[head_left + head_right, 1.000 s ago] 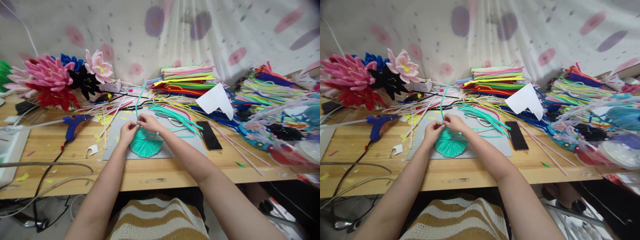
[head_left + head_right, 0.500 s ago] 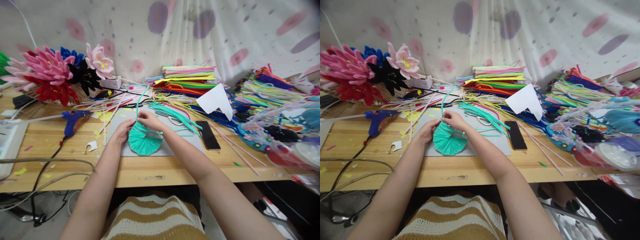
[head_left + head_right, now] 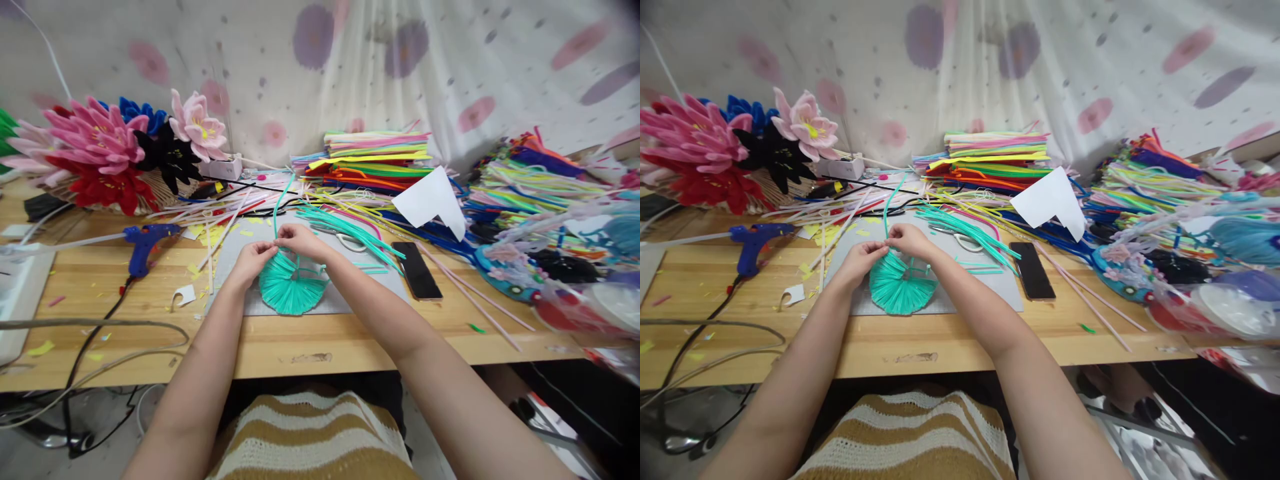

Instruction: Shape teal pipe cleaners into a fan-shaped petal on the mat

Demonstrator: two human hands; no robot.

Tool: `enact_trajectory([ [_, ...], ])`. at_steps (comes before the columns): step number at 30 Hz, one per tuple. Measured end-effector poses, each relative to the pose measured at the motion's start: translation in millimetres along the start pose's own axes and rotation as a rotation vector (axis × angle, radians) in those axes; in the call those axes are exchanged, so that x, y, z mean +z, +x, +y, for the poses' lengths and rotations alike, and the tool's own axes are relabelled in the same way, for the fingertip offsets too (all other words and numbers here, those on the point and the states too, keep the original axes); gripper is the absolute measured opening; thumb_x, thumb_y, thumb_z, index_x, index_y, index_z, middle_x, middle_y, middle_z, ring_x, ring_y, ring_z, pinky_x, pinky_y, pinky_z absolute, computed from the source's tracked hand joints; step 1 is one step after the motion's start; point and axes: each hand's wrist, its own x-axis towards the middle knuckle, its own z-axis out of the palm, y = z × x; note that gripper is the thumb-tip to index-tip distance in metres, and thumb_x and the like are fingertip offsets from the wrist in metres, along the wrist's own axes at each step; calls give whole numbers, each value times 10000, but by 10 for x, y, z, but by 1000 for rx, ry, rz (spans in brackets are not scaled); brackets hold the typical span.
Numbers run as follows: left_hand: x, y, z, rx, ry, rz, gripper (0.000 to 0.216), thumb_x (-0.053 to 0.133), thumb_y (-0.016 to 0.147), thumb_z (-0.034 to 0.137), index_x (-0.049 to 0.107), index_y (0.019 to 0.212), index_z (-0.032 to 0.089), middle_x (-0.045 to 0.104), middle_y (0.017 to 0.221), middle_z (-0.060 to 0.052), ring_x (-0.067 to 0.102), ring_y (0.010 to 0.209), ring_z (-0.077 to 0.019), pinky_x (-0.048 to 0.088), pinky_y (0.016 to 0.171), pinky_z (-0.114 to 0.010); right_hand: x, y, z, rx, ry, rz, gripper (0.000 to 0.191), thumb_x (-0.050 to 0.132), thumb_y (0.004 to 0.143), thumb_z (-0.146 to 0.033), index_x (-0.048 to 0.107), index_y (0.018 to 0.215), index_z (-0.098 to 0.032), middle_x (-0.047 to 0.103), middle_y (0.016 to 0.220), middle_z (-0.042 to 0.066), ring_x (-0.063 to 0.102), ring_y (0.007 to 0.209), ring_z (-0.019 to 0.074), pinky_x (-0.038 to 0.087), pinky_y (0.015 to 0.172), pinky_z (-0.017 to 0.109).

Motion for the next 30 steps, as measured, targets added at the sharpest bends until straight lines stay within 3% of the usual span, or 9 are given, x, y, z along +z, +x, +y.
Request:
enact_trajectory([
  [6,100,32,-115,266,434,180,170,535,738,305,607,733,151,623,696,-29,527,633,-143,381,608,-267,-80,13,-36,26,-116,-30,71,548,723,-192,528,683,-138,505,581,-49,434,544,59,334,547,195],
  [9,123,20,-136,325,601,259,184,508,762,311,607,766,156,638,748,-49,541,678,-163,391,654,-291,-123,-2,-38,26,-192,-62,38,555,711,-161,564,722,-125,541,623,-33,460,582,67,349,575,199],
  [18,101,48,-151,239,220,226,180,639,633,314,645,712,153,646,695,-25,558,653,-142,419,653,-255,-108,-30,106,-19,-157,-43,65,581,694,-151,586,755,-130,579,674,-19,503,628,74,370,600,201],
  [25,93,18,-134,274,283,232,131,659,588,253,642,681,162,624,664,-6,536,637,-130,409,650,-246,-120,-70,57,-56,-222,-64,100,560,671,-107,597,761,-130,580,663,-19,512,622,83,362,599,201],
  [30,116,1,-121,309,380,221,85,608,604,207,594,680,173,587,661,18,516,634,-119,392,648,-237,-105,-88,40,-35,-283,-23,121,549,705,-169,612,806,-144,593,657,-18,497,600,86,334,581,200],
])
